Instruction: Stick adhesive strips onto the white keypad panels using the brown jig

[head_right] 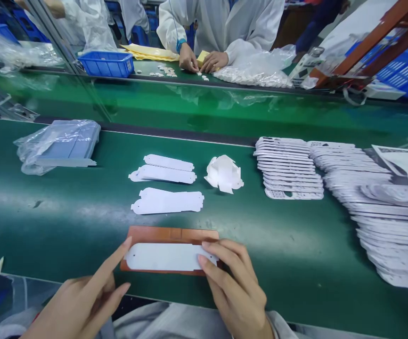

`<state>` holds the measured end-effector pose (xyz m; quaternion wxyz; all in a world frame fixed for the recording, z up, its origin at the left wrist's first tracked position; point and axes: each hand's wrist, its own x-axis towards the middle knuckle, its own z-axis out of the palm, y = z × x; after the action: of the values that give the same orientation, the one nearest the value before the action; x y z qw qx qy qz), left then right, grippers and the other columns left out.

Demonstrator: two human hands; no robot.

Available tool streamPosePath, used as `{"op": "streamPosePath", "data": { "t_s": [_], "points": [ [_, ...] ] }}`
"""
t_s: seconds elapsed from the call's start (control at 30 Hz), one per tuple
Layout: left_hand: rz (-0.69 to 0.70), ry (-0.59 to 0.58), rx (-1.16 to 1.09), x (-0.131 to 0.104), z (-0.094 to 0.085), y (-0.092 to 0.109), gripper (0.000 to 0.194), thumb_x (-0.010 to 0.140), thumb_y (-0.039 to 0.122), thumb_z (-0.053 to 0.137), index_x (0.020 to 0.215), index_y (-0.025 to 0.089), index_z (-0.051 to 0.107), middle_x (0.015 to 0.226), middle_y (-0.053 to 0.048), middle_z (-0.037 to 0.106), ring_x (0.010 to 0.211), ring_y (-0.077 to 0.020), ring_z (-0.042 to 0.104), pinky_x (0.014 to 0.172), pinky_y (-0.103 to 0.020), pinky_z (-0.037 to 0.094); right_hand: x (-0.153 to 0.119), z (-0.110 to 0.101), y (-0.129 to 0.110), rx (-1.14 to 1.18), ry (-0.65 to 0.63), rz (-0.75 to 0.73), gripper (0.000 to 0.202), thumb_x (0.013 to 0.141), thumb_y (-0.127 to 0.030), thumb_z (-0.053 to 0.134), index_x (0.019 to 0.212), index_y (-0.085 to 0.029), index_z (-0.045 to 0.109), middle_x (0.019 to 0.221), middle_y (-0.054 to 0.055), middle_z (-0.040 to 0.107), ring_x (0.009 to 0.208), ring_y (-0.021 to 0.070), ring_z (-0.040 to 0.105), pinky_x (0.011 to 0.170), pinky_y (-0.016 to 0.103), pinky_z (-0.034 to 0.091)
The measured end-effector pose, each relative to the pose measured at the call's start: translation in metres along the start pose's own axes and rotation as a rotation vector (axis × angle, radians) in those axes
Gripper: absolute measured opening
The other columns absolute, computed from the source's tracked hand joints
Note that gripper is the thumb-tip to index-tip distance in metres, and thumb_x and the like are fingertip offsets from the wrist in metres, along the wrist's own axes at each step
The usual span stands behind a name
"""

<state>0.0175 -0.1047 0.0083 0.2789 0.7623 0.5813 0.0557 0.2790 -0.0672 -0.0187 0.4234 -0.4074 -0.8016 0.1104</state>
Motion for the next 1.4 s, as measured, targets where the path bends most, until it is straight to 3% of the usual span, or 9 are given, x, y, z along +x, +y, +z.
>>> {"op": "streamPosePath", "data": {
  "t_s": [0.13,0.4,0.67,0.87,1.0,1.1,1.17,1.23,1.4],
  "points": [
    [-0.015,-0.017,0.044,0.002,0.007,-0.001,0.069,0.095,0.027,0.033,0.144,0.029,-0.015,0.062,0.007,0.065,0.044,-0.0130,0.060,0.039,-0.019,0.038,-0.004,0.005,0.004,-0.064,-0.062,-0.055,0.044,0.077,0.006,0.058,0.114,-0.018,0.061,0.106,0.013,0.061,0.100,0.0271,0.054,0.071,0.042,0.050],
    [0.054,-0.024,0.295,-0.004,0.017,-0.001,0.063,0.093,0.018,0.033,0.147,0.022,0.000,0.053,0.007,0.061,0.038,-0.0157,0.055,0.040,-0.025,0.030,-0.015,0.006,0.012,-0.136,-0.151,-0.052,0.048,0.079,0.008,0.052,0.121,-0.016,0.057,0.113,0.015,0.060,0.102,0.0267,0.053,0.072,0.042,0.050],
    [-0.107,-0.183,0.097,-0.003,0.016,-0.001,0.056,0.095,0.031,0.028,0.147,0.025,0.010,0.058,0.003,0.064,0.047,-0.0169,0.060,0.046,-0.024,0.036,-0.015,-0.004,0.002,-0.393,-0.279,-0.062,0.051,0.079,0.012,0.036,0.119,-0.013,0.056,0.116,0.014,0.063,0.099,0.0261,0.051,0.071,0.039,0.043],
    [-0.162,-0.135,-0.112,0.004,0.014,-0.005,0.059,0.092,0.040,0.029,0.147,0.021,0.017,0.051,0.003,0.057,0.044,-0.0159,0.053,0.044,-0.022,0.034,-0.020,-0.007,-0.005,-0.504,-0.295,-0.027,0.053,0.076,0.014,0.034,0.119,-0.011,0.054,0.121,0.016,0.059,0.098,0.0281,0.049,0.070,0.040,0.040],
    [-0.273,-0.207,-0.504,0.015,0.005,-0.008,0.073,0.089,0.041,0.037,0.147,0.022,-0.003,0.051,0.007,0.056,0.040,-0.0123,0.047,0.040,-0.019,0.037,0.006,0.011,-0.027,-0.327,-0.197,0.022,0.034,0.081,0.007,0.041,0.104,-0.012,0.059,0.107,0.015,0.062,0.098,0.0270,0.049,0.073,0.040,0.042],
    [-0.313,-0.259,-0.692,0.021,-0.001,-0.012,0.082,0.086,0.036,0.046,0.146,0.022,-0.007,0.050,0.009,0.057,0.035,-0.0094,0.045,0.040,-0.018,0.042,0.034,0.038,-0.045,-0.085,-0.278,0.032,0.016,0.086,-0.005,0.049,0.093,-0.014,0.060,0.089,0.009,0.061,0.087,0.0221,0.050,0.072,0.037,0.044],
    [-0.295,-0.225,-0.708,0.022,-0.001,-0.013,0.081,0.085,0.031,0.048,0.147,0.023,-0.002,0.049,0.010,0.057,0.034,-0.0089,0.047,0.040,-0.018,0.043,0.048,0.056,-0.052,-0.037,-0.377,0.071,0.003,0.085,-0.015,0.056,0.086,-0.016,0.058,0.083,0.006,0.058,0.079,0.0205,0.048,0.066,0.035,0.044],
    [-0.296,-0.197,-0.704,0.022,0.001,-0.014,0.079,0.084,0.030,0.049,0.147,0.024,0.001,0.050,0.010,0.057,0.034,-0.0090,0.049,0.039,-0.018,0.043,0.056,0.070,-0.053,-0.043,-0.439,0.131,0.004,0.082,-0.017,0.060,0.082,-0.016,0.056,0.081,0.005,0.056,0.076,0.0197,0.046,0.063,0.034,0.042],
    [-0.279,-0.195,-0.696,0.021,0.002,-0.015,0.077,0.085,0.031,0.049,0.147,0.026,0.004,0.052,0.009,0.057,0.034,-0.0092,0.049,0.038,-0.018,0.044,0.059,0.082,-0.050,-0.044,-0.430,0.192,0.011,0.078,-0.007,0.055,0.076,-0.017,0.052,0.077,0.003,0.054,0.073,0.0182,0.045,0.063,0.033,0.040]
  ]
}}
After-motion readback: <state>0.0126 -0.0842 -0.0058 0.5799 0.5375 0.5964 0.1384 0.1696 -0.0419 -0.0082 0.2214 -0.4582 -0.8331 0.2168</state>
